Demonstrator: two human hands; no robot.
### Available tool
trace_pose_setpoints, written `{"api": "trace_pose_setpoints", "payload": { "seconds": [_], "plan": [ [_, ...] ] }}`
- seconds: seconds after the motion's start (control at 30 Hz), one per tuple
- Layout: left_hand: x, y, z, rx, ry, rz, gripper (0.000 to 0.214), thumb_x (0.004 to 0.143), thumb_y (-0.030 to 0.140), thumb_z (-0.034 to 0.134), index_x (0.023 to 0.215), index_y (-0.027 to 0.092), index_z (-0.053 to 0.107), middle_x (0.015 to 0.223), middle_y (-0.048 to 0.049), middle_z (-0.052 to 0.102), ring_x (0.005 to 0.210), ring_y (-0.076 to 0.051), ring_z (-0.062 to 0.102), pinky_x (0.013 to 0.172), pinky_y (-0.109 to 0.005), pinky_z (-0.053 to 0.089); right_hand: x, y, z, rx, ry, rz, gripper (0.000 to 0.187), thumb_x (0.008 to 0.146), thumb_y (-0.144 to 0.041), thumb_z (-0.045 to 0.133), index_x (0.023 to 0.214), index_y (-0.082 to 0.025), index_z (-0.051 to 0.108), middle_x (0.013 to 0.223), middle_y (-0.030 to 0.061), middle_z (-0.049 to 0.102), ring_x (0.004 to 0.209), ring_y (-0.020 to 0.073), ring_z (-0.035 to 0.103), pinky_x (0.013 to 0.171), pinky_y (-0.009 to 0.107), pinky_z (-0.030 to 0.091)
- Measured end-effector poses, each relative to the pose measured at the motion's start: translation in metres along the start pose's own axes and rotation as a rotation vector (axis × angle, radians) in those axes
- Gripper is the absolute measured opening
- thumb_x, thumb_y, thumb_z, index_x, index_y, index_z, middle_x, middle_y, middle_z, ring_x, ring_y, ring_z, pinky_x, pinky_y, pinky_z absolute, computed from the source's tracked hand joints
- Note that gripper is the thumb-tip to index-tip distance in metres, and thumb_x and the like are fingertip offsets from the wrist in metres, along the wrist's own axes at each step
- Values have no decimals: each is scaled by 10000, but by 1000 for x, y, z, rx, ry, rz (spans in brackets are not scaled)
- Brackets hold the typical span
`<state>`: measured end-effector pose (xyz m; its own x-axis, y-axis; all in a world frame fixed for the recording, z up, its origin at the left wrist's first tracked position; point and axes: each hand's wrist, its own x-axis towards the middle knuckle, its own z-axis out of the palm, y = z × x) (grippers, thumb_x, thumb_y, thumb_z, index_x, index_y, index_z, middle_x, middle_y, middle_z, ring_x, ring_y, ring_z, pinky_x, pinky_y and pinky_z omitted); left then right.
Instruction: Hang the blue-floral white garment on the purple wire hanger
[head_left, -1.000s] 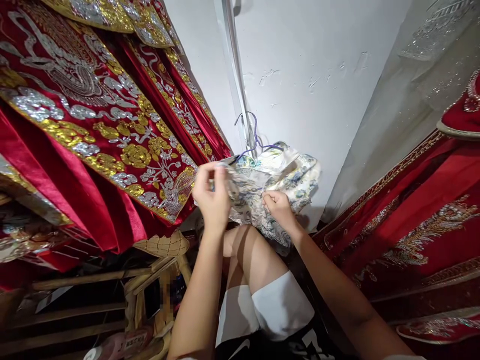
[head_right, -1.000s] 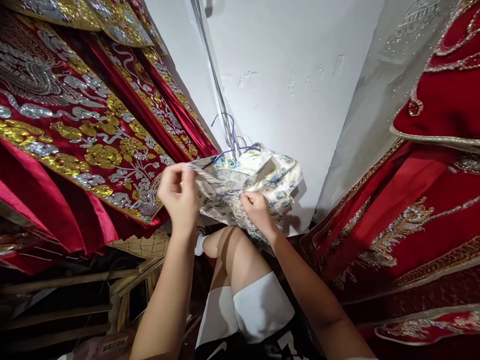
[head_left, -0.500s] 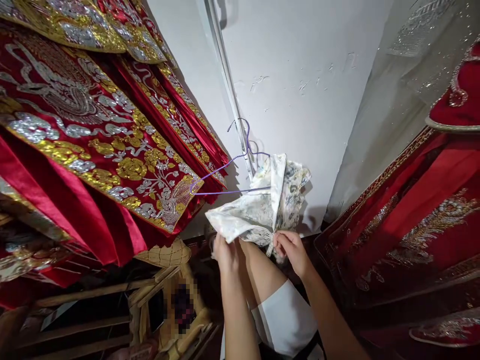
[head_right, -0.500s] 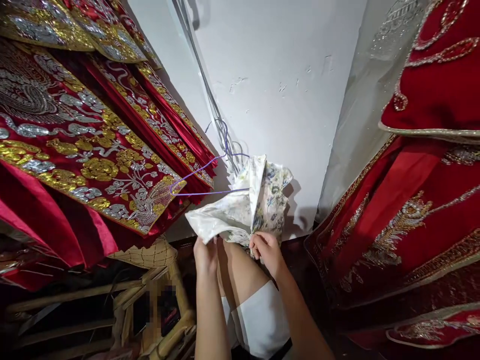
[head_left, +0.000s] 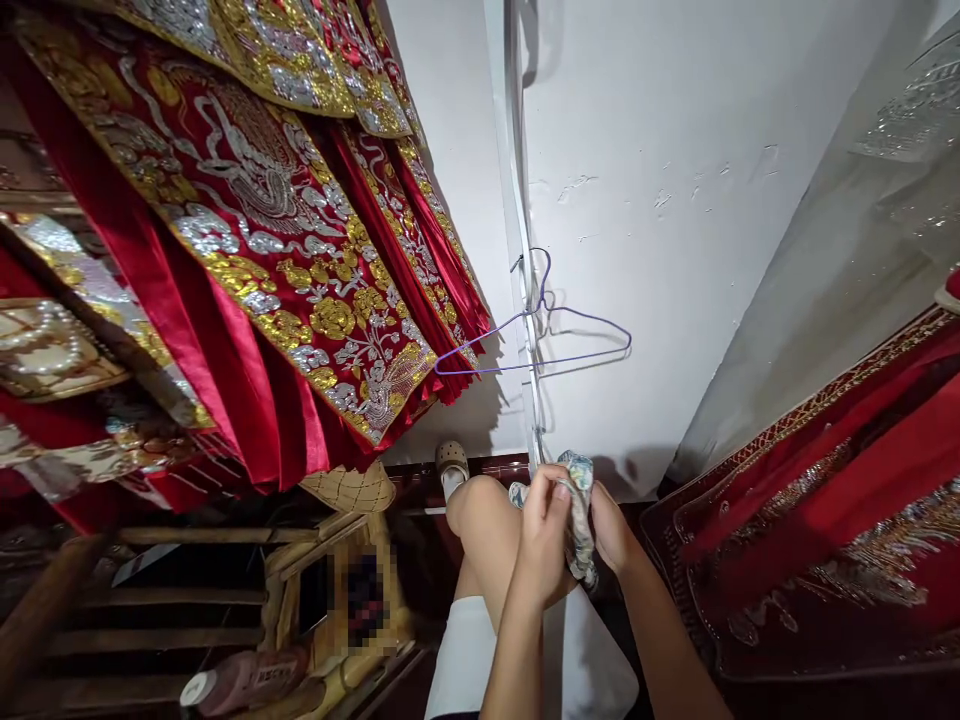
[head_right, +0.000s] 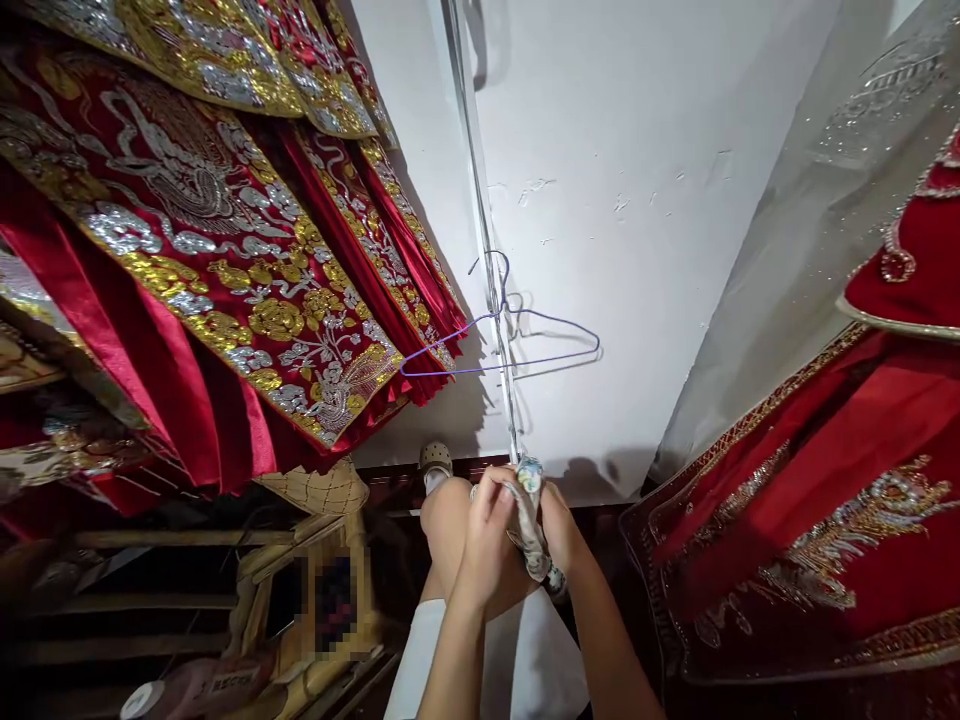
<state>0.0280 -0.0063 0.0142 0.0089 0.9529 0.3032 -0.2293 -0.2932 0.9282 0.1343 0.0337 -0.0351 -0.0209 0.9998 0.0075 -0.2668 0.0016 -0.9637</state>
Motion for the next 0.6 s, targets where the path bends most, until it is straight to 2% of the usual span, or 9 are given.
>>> {"api": "trace_pose_setpoints", "payload": {
  "seconds": [0.17,0.23,0.3,0.33,0.4,0.47,0.5,0.53,0.6],
  "plan": [
    [-12,19,-1,324,-169,76,246,1020,433,487,942,240,618,929,-63,654,902,-230,596,862,-359,466,20,-39,16,115,-87,126,585,805,-802,522,613,-250,560,472,21,474,530,229,536,526,357,461],
    [-17,24,-5,382,-232,84,241,1034,400,465,980,245,641,985,-76,689,954,-241,630,897,-376,481,31,-58,21,109,-139,177,597,792,-821,519,645,-246,589,457,20,483,515,232,539,499,347,438],
    [-19,27,-12,369,-267,98,238,1033,384,477,1145,258,645,1129,-95,714,1079,-258,652,986,-405,478,41,-75,25,124,-251,265,581,803,-795,514,702,-236,631,503,33,556,545,236,575,508,337,446],
    [-19,29,-17,355,-241,124,277,1029,382,490,1248,266,616,1211,-104,708,1148,-265,646,1034,-422,464,45,-81,27,136,-315,318,555,813,-762,519,715,-229,639,525,40,582,557,236,588,519,333,455],
    [-11,37,-30,316,-65,221,369,1024,386,510,1374,273,542,1317,-118,676,1242,-274,620,1094,-444,434,51,-89,31,143,-403,364,474,827,-663,549,737,-210,653,564,53,624,582,239,614,546,331,473],
    [5,50,-46,263,126,324,367,1027,411,498,1361,267,548,1333,-122,664,1262,-278,609,1108,-452,424,53,-92,33,95,-385,271,395,826,-576,591,770,-193,670,581,57,644,590,245,628,558,333,481],
    [15,57,-54,233,161,351,370,1031,438,479,1346,261,558,1344,-122,655,1273,-279,601,1116,-453,417,54,-93,33,53,-348,190,368,825,-545,609,790,-185,679,582,55,646,589,246,630,559,333,481],
    [27,63,-60,207,135,353,399,1032,478,456,1347,256,560,1354,-122,647,1289,-282,588,1130,-454,403,54,-94,33,6,-309,103,346,826,-518,625,815,-178,688,584,52,647,590,246,631,559,331,480],
    [49,67,-69,206,-50,283,513,1020,586,400,1354,240,578,1331,-124,659,1292,-293,577,1140,-452,384,56,-97,31,-90,-244,-39,305,824,-467,652,861,-169,702,586,40,640,586,240,626,557,325,472]
  ]
}}
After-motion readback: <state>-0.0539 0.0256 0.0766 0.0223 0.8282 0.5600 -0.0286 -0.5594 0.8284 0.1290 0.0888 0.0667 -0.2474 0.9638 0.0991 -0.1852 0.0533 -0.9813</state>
